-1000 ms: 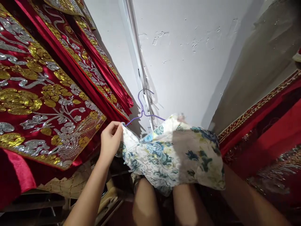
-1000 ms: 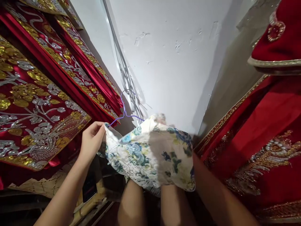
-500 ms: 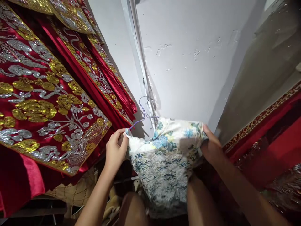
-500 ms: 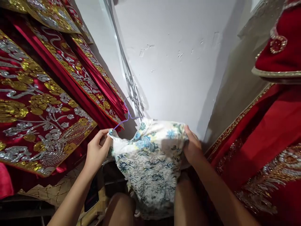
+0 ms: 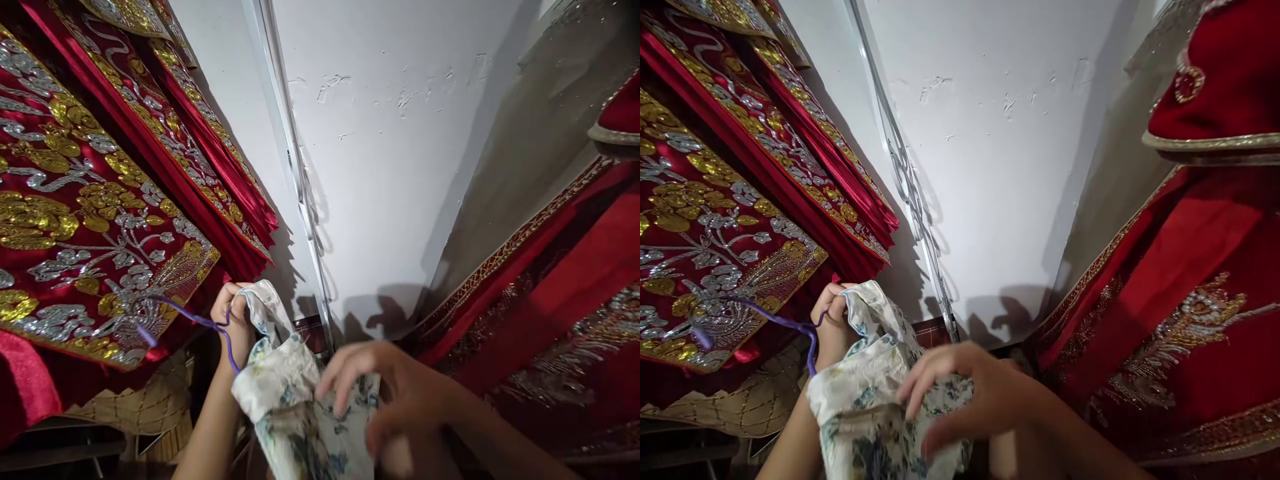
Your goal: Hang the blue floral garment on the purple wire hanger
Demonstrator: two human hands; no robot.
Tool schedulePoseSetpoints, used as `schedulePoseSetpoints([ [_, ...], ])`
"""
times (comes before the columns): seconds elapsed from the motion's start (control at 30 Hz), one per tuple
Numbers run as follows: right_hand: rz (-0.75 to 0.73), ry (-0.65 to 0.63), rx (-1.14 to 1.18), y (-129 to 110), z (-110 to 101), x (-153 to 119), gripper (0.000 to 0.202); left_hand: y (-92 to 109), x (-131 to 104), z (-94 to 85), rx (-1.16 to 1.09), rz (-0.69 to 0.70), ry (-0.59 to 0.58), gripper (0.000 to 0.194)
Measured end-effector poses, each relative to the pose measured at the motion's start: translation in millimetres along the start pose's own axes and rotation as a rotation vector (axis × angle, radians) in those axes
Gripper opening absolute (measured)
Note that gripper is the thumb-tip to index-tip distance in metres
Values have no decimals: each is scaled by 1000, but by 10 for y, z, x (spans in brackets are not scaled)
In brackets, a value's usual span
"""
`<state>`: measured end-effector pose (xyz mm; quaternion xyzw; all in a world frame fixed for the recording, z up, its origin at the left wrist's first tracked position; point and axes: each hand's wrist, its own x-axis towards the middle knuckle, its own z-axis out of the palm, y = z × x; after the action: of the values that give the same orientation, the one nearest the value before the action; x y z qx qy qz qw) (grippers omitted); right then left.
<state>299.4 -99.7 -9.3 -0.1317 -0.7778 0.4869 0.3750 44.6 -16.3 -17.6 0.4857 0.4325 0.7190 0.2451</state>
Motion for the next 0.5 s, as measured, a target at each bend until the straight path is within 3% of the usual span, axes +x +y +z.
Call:
schedulePoseSetpoints([
  [0.03,21,130,-114,68,-53,13,27,17,-58,50,-99,-25,-43,18],
  [0.1,84,327,-387,214,-147,48,44,79,-168,161,-291,-63,-152,25],
  [0.2,133,284,-692,418,-128,117,83,166,-327,335,-494,-135,-323,39],
  [0.3,51,236,-865,586,65,163,100,167,-503,484,-618,-168,-380,56],
  [0.37,8,321,-905,670,171,150,101,119,-607,543,-529,-171,-391,63],
  [0.5,78,457,-910,711,103,-25,85,-34,-650,546,85,-154,-364,59],
])
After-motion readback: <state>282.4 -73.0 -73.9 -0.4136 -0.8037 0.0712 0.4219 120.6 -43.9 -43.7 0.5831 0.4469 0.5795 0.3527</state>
